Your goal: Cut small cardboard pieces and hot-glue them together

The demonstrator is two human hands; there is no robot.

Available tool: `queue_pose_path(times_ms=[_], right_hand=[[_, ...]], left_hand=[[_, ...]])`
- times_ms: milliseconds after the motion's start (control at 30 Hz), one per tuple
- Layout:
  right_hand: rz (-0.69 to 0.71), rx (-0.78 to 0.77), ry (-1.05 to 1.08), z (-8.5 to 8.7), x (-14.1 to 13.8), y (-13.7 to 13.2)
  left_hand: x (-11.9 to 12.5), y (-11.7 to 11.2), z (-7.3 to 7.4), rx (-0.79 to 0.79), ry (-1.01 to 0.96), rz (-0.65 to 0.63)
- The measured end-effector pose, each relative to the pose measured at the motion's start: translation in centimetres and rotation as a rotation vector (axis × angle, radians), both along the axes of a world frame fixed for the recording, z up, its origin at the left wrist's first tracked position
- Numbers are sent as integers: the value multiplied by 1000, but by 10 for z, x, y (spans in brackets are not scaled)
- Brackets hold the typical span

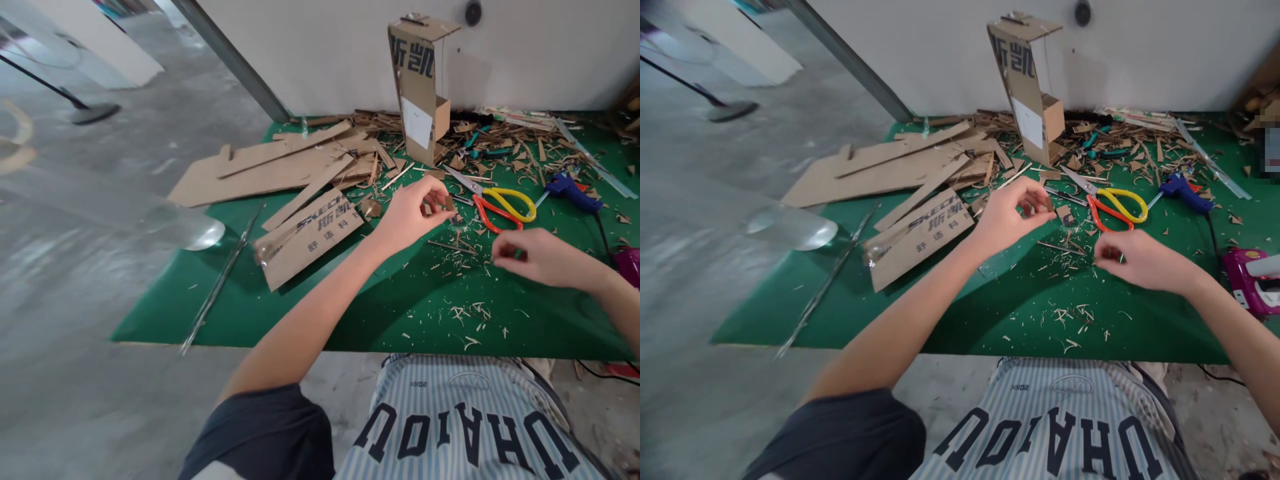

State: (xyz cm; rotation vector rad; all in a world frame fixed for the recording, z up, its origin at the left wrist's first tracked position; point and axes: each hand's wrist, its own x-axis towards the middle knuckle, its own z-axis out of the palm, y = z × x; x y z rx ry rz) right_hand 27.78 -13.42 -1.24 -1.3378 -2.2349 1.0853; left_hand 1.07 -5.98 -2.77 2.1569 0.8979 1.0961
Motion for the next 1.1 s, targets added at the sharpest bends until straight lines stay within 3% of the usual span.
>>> queue_pose_path(times_ms=[100, 167, 267, 467, 833, 967, 1100], right_hand=[[-385, -175, 615, 1, -20, 12], [-473, -314, 893, -3, -35, 18], [-493, -492, 1049, -11, -53, 21], [-522, -607, 1067, -25, -60, 15], [-518, -594, 993, -36, -58, 17], [-490, -519, 918, -39, -55, 19], [-485, -549, 913, -40, -54, 23]], left_hand=[[9, -13, -4, -47, -113, -63], [16, -21, -7, -55, -165, -70], [23, -27, -12, -70, -203, -77], [31, -32, -18, -95, -194, -62], [28, -34, -29, -167, -98, 23], [26, -35, -33, -93, -57, 73], [25, -38, -36, 43, 20, 131]])
